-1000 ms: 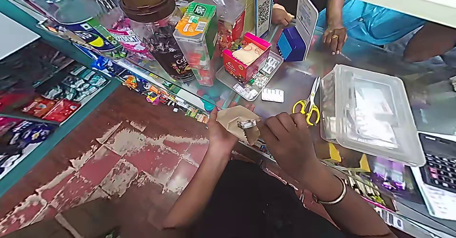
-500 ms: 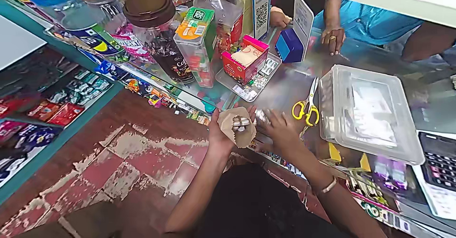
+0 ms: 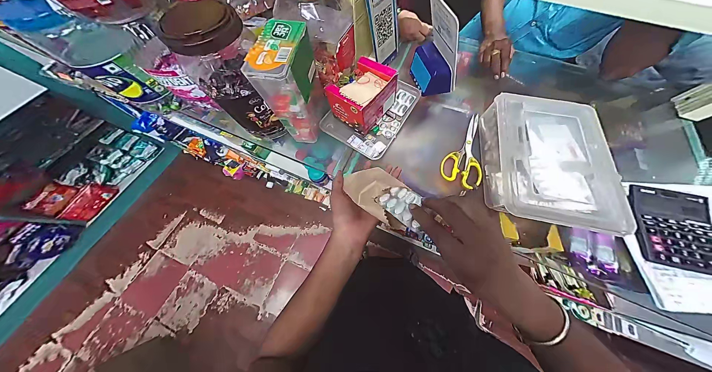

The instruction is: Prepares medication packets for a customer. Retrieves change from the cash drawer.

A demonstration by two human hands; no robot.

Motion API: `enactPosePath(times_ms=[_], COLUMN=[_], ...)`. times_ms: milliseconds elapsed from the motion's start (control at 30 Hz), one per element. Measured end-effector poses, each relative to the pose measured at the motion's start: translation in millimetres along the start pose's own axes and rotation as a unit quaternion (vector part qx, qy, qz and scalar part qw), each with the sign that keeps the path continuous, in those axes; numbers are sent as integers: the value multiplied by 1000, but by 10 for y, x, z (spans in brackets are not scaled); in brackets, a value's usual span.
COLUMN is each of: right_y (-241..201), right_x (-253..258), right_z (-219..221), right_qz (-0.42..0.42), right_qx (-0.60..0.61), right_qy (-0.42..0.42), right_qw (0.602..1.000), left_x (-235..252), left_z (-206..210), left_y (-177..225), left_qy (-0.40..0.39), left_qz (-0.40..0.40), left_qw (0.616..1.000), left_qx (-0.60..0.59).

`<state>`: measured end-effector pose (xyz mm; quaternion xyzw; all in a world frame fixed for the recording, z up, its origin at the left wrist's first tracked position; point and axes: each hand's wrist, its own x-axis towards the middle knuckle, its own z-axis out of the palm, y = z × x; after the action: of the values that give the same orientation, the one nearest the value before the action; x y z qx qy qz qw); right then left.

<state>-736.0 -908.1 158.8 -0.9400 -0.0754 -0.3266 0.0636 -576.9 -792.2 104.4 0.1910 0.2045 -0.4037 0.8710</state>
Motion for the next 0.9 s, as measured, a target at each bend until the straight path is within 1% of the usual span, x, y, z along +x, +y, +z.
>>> enactPosePath(times_ms=[133,233,400,467,500,600,667,700,733,833,900], right_y=[-120,-134,-189,-182,-163,-91,-56,-37,-21,-16,-22], right_x=[48,94,112,122,128,109,61,45,35,41,46], right_z=[6,13,-101,-63,-23,55,81,103,139,253,258], right_qz=[8,23,13,10,8,16,36,44,50,59,56], right_qx=[-72,-89,-123,-136,-131,-46,20,21,1,-88,-104], right_qy=[-29,-32,-47,-43,-37,-25,-16,-11,-11,-46,-31], right_qw=[997,995,991,990,991,999,999,999,999,993,992], left_x=[-15,-39,0,2,1,32,35,29,16,-4,-9], left_z=[27,86,49,91,108,51,46,52,59,100,111], left_y=[-51,-87,-72,-105,-127,-158,-174,-192,-221,-318,-352], left_qy=[3,33,15,45,50,-9,-23,-23,-20,-2,-14], left_qz=[1,-4,-4,0,-2,-33,-45,-45,-42,-29,-27], left_qw=[1000,999,999,998,997,999,999,999,999,998,999], left_qx=[3,10,29,50,54,12,1,6,17,52,45])
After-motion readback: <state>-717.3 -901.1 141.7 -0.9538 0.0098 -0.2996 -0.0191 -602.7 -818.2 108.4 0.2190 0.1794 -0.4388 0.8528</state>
